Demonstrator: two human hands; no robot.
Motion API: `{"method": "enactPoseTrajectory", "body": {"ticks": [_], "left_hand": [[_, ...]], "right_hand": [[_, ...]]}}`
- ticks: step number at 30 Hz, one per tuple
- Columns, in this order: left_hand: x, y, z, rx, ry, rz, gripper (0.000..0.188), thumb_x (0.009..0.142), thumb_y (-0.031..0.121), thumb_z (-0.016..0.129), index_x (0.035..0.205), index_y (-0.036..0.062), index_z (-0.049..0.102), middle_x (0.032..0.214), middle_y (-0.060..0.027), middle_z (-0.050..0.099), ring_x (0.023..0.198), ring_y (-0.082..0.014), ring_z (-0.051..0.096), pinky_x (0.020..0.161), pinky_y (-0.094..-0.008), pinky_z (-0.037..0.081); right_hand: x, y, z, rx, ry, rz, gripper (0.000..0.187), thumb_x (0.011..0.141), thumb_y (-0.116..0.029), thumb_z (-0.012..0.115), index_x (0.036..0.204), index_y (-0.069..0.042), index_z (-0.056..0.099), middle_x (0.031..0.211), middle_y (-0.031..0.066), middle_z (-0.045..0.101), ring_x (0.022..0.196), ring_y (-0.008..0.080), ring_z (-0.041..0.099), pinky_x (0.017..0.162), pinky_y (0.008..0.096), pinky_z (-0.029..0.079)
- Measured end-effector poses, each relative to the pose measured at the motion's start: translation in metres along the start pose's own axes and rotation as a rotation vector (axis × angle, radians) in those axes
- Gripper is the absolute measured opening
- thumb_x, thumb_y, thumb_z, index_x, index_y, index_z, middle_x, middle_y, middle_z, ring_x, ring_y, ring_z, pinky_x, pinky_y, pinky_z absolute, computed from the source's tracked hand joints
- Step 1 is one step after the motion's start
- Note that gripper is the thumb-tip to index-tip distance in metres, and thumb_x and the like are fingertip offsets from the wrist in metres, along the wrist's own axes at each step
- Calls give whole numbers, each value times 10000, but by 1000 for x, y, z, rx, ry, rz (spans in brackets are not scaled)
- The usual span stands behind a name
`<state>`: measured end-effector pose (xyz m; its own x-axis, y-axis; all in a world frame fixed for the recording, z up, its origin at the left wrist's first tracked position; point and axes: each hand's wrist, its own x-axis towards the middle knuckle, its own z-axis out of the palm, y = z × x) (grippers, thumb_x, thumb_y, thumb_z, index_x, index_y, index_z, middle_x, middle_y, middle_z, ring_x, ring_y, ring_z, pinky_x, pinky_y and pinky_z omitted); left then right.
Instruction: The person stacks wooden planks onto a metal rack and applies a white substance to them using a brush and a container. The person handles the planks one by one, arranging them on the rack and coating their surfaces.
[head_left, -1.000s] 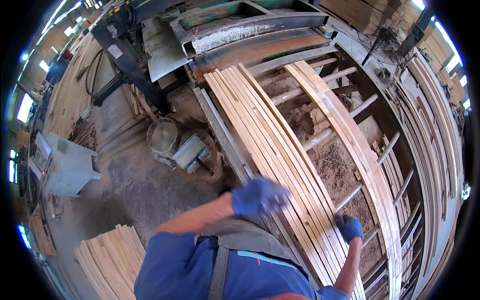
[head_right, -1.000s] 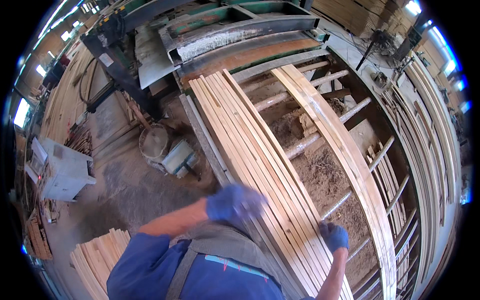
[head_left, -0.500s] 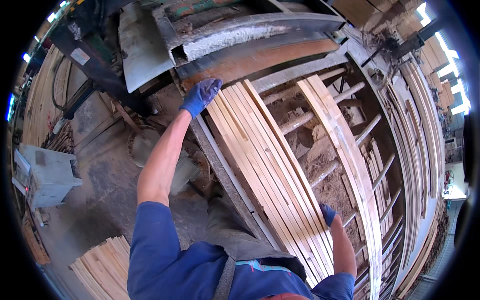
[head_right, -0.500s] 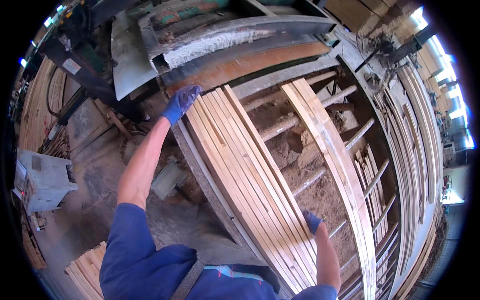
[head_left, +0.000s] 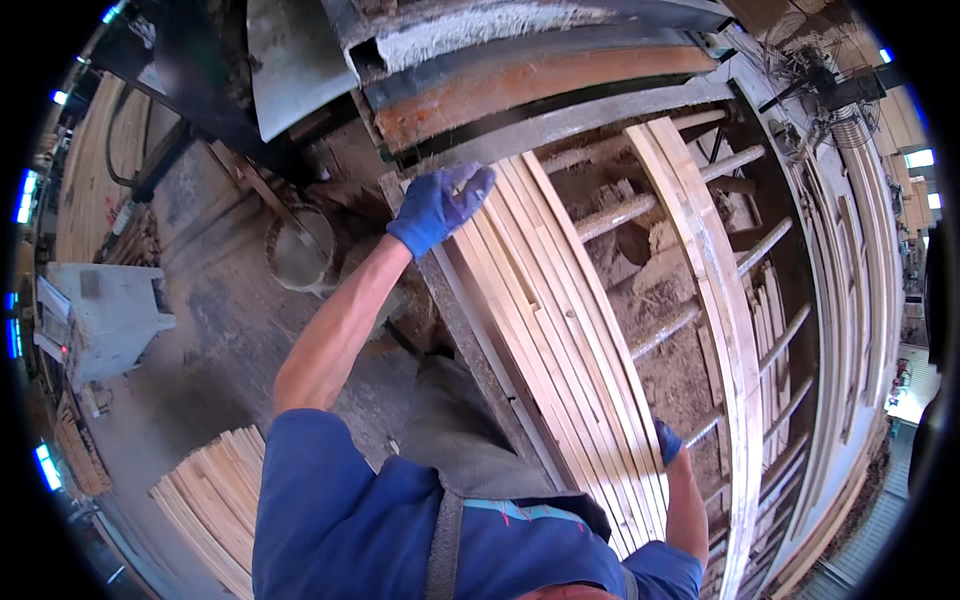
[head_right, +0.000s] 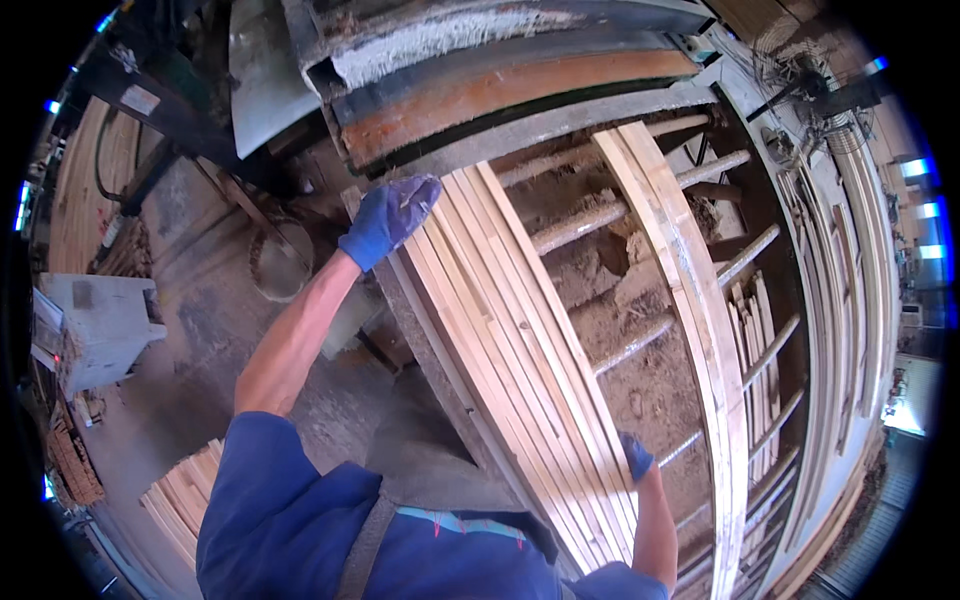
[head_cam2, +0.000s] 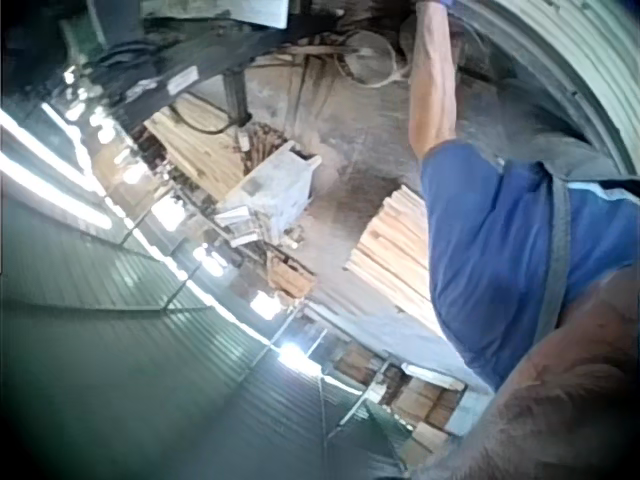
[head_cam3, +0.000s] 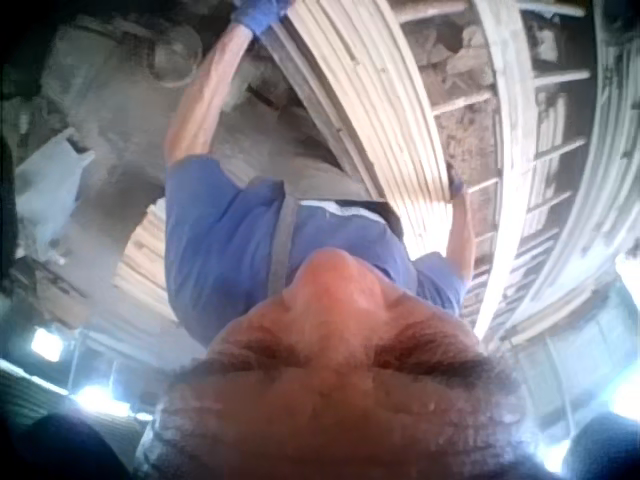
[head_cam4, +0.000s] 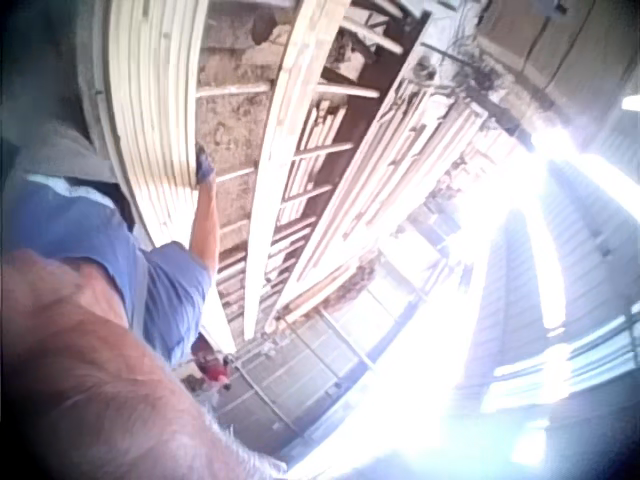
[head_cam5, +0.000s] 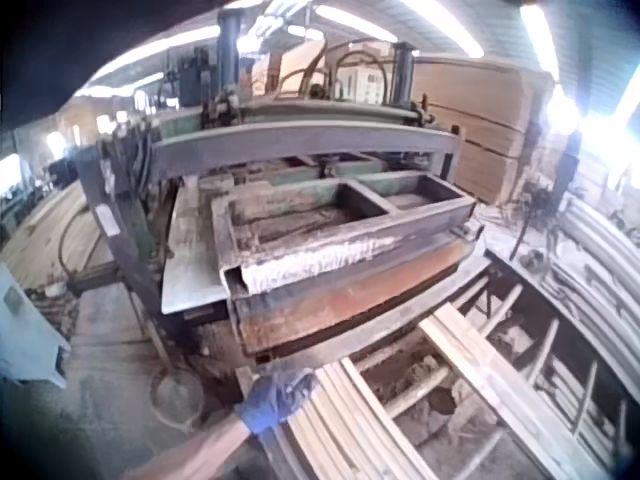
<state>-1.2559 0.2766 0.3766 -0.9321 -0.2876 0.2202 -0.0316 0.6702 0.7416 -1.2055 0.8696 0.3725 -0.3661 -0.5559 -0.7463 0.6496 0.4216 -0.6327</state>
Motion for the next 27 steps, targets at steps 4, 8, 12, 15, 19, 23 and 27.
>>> {"method": "enactPoseTrajectory", "body": {"ticks": [4, 8, 12, 15, 19, 23, 27], "left_hand": [[-9, -9, 3, -293, 101, 108, 333, 938, 325, 585, 1111, 47, 640, 987, -219, 676, 970, -365, 664, 791, -402, 553], [-6, -8, -1, -198, 76, 152, 378, 935, 316, 584, 1185, 33, 596, 1076, -240, 653, 991, -393, 643, 838, -421, 532], [-13, -3, 7, -37, 83, 184, 431, 923, 348, 581, 1228, 44, 579, 1078, -255, 646, 987, -412, 635, 848, -443, 519], [-10, 0, 5, 83, 16, 162, 488, 923, 420, 555, 1266, 74, 561, 1019, -275, 646, 942, -432, 634, 808, -452, 526], [-21, 41, 4, 484, -4, 226, 598, 920, 473, 540, 1321, 31, 504, 1205, -245, 600, 1106, -377, 590, 958, -430, 460], [-96, 142, 35, 338, -5, 597, 740, 859, 549, 596, 1367, 30, 449, 1367, -233, 478, 1286, -354, 449, 1110, -451, 323], [-211, 205, 67, 277, -593, 882, 858, 800, 584, 631, 1433, 58, 388, 1464, -190, 392, 1358, -336, 370, 1150, -440, 272]], "right_hand": [[-21, 15, -19, -371, 138, 74, 368, 978, -217, 441, 1244, 3, 569, 1130, 105, 662, 1055, 189, 614, 947, 336, 478], [-21, 33, -17, -645, 503, -163, 451, 1010, -326, 402, 1175, 32, 619, 1069, 124, 689, 1028, 189, 618, 903, 330, 480], [-17, 26, 10, -511, 725, -186, 505, 991, -413, 452, 1089, 38, 657, 1021, 121, 704, 959, 173, 620, 858, 339, 478], [-24, 4, 35, -772, 862, -277, 537, 972, -469, 414, 1002, -13, 695, 872, 214, 687, 840, 270, 670, 779, 382, 497], [-32, -10, 61, -966, 1049, -174, 519, 963, -499, 414, 952, -79, 718, 863, 224, 676, 863, 386, 663, 777, 430, 505], [-39, -4, 67, -1000, 1073, -330, 429, 974, -437, 438, 955, -99, 701, 831, 215, 666, 810, 419, 642, 698, 478, 494], [-37, -1, 63, -979, 1079, -373, 393, 970, -417, 468, 997, -109, 711, 898, 212, 673, 869, 394, 650, 740, 449, 508]]}}
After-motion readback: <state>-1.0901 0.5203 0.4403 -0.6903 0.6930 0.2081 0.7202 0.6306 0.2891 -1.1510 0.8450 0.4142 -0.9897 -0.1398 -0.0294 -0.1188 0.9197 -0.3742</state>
